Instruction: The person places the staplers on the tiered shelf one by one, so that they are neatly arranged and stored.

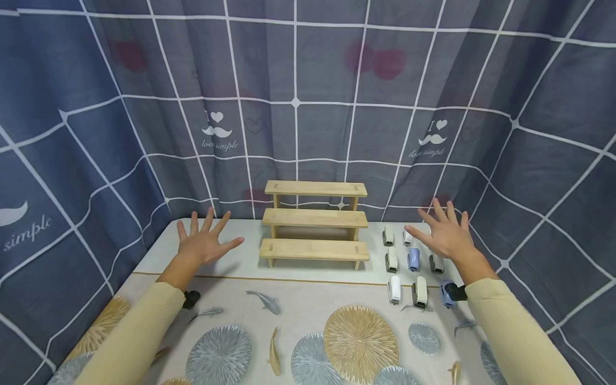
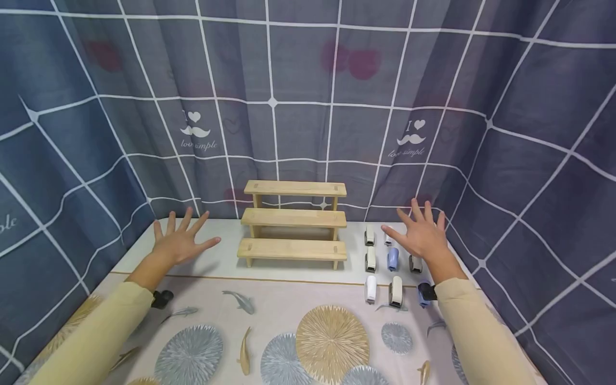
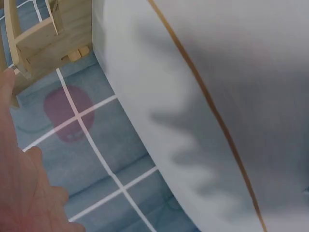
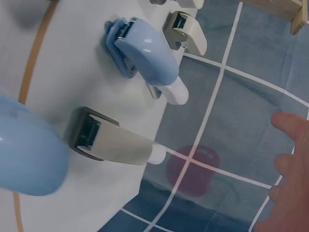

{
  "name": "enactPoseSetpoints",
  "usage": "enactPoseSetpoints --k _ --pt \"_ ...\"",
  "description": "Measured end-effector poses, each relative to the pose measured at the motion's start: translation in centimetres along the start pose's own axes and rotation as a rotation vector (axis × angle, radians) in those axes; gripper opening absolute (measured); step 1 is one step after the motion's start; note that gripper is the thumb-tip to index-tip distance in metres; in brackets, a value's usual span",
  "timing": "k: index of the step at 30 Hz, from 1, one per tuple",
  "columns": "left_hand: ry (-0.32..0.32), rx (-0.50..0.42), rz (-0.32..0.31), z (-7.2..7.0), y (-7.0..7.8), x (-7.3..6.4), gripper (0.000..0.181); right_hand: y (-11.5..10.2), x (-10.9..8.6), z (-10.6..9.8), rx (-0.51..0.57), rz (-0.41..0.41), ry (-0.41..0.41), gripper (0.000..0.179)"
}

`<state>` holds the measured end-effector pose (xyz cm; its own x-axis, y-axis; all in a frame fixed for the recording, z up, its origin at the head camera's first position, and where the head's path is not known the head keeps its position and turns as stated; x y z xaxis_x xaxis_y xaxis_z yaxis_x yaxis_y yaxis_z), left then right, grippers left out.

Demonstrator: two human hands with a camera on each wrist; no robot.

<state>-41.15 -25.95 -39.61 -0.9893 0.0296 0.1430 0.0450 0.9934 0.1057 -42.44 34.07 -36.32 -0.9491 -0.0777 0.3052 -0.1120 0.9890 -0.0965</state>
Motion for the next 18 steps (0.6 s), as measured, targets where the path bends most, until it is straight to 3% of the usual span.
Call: enactPoseSetpoints --k 10,18 --pt "0.021 -0.032 0.025 1.1 1.6 -1.3 0.101 -0.2 -1.6 0.6 -0.021 -0.038 0.015 0.093" --pt "0.050 -0.094 0.054 2.2 3.4 -2.5 0.098 -0.1 -4.3 1.0 0.023 -0.062 0.079 0.089"
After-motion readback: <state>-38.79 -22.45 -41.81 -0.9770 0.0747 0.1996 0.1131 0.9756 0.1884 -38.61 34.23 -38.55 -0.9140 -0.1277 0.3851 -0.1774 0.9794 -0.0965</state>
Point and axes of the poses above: each hand's wrist, its own x-axis towards the middle knuckle, its own z-axis out of the palm, y = z × x, the point moved 9 cm from there along x, towards the middle knuckle, and after that the axes turned 6 degrees about y, right-handed, at the moved point
